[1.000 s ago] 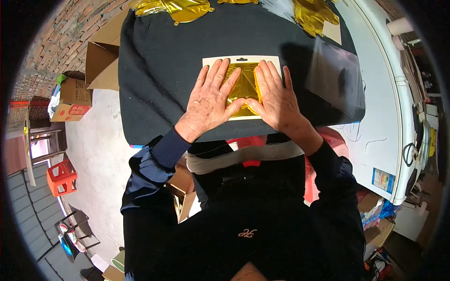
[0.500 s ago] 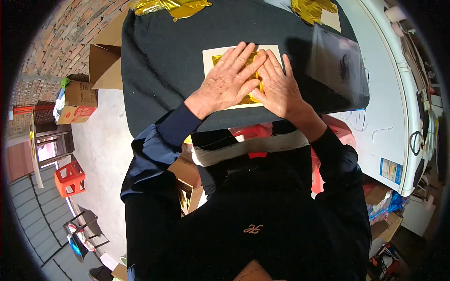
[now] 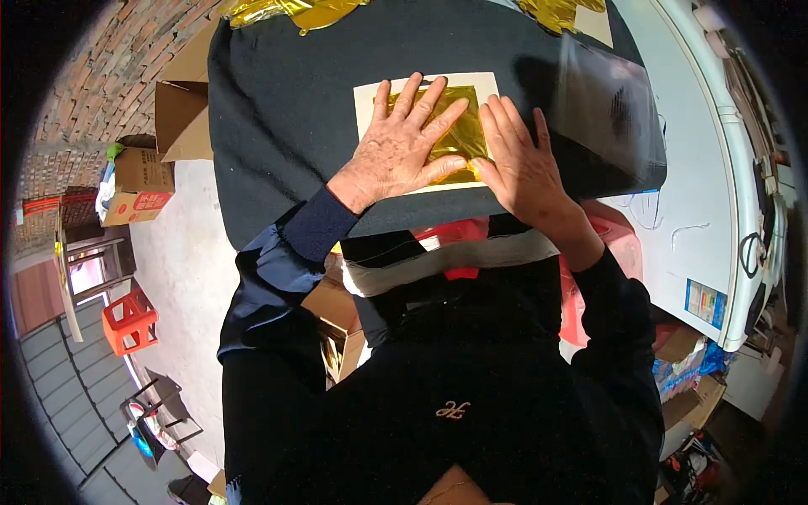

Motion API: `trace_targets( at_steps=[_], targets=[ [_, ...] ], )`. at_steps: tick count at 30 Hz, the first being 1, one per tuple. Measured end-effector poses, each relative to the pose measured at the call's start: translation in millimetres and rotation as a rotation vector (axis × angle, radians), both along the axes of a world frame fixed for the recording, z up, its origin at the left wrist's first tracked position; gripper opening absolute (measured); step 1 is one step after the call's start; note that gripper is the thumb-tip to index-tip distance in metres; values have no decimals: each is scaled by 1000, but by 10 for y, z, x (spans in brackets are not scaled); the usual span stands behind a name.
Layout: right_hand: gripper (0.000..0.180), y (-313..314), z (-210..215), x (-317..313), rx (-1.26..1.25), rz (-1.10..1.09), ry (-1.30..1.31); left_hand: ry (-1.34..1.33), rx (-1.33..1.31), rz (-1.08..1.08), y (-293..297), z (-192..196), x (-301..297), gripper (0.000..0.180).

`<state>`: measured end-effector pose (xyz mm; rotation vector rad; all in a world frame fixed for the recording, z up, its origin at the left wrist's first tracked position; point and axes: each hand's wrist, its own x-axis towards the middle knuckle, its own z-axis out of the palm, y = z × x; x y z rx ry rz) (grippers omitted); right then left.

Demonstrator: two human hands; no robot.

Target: Folding gold foil balloons and attaching them to cardboard packaging units.

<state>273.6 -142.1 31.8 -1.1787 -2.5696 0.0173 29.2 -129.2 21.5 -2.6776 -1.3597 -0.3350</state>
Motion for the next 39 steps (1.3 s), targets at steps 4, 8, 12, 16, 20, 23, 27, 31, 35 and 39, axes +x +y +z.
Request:
trace_targets(
  at_steps=[4, 8, 12, 16, 20, 23, 27, 31, 35, 39],
  targets=[
    [68, -102, -2, 169, 9, -80, -14, -11, 18, -13, 15, 33, 18, 82],
    [64, -339, 18, 191, 54, -99, 78, 9, 20, -12, 2, 61, 9, 81],
    [65, -469, 37, 177, 50, -133, 117, 3, 21, -13, 5, 89, 22, 81],
    [65, -497, 60, 189, 65, -123, 168, -5, -8, -7, -24, 102, 24, 80],
    [59, -614, 130, 201, 81, -190, 171, -61, -1, -19, -19, 87, 8, 81],
    [54, -742, 188, 201, -85, -244, 259, -64, -1, -22, -9, 81, 26, 81],
    [49, -863, 205, 207, -303, -333, 442, -61, 9, -18, 7, 67, 10, 81],
    [43, -876, 96, 299, -821, -476, 910, -62, 16, -17, 5, 64, 27, 82],
    [42, -855, 163, 316, -1079, -455, 1197, -57, -23, -4, -90, 78, 37, 81],
    [38, -1003, -25, 321, -897, -471, 1118, -84, -52, 3, -312, 81, 139, 80]
  ],
)
